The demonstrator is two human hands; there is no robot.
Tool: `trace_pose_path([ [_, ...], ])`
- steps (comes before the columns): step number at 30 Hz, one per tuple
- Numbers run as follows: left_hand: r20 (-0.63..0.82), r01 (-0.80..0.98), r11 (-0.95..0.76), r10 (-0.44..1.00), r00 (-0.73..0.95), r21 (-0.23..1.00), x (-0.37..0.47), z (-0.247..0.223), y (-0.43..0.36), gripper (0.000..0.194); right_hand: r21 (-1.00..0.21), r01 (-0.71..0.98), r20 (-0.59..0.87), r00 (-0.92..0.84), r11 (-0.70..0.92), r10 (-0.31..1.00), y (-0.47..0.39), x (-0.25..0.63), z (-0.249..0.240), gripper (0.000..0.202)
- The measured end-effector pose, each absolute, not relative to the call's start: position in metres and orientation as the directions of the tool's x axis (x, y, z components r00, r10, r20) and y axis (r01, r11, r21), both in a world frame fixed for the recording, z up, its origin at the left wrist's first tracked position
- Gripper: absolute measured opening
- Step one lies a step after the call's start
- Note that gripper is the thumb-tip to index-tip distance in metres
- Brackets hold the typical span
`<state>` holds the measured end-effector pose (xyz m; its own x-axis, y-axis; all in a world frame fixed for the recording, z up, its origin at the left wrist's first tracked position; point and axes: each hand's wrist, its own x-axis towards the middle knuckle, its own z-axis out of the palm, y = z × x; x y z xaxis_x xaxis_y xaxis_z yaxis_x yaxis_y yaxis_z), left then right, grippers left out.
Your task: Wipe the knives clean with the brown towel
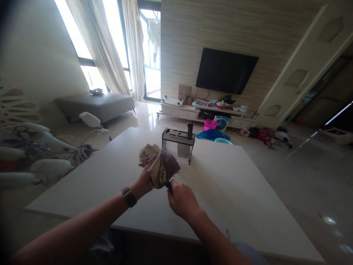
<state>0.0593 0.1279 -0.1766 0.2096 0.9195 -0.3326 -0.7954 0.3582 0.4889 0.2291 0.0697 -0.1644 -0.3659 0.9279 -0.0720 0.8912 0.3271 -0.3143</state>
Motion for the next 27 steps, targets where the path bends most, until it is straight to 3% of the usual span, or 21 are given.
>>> trace_pose_path([
  [7, -0.326, -0.797, 0.353, 0.922, 0.208, 0.490, 0.056, -0.186, 0.122, 0.041, -0.347, 0.872, -0.057, -0.387, 0.345, 0.920, 0.064, 0.229, -0.168, 0.014],
  [15, -0.261, -0.819, 0.367, 0.926, 0.274, 0.441, 0.056, -0.193, 0.125, 0.042, -0.287, 0.890, -0.082, -0.392, 0.355, 0.916, 0.064, 0.227, -0.166, 0.013],
  [20, -0.293, -0.791, 0.403, 0.910, 0.294, 0.461, 0.055, -0.196, 0.125, 0.045, -0.284, 0.889, -0.063, -0.391, 0.360, 0.918, 0.063, 0.229, -0.167, 0.014],
  [27, -0.301, -0.806, 0.357, 0.925, 0.234, 0.471, 0.059, -0.187, 0.122, 0.043, -0.366, 0.873, -0.017, -0.354, 0.323, 0.935, 0.063, 0.227, -0.166, 0.019],
])
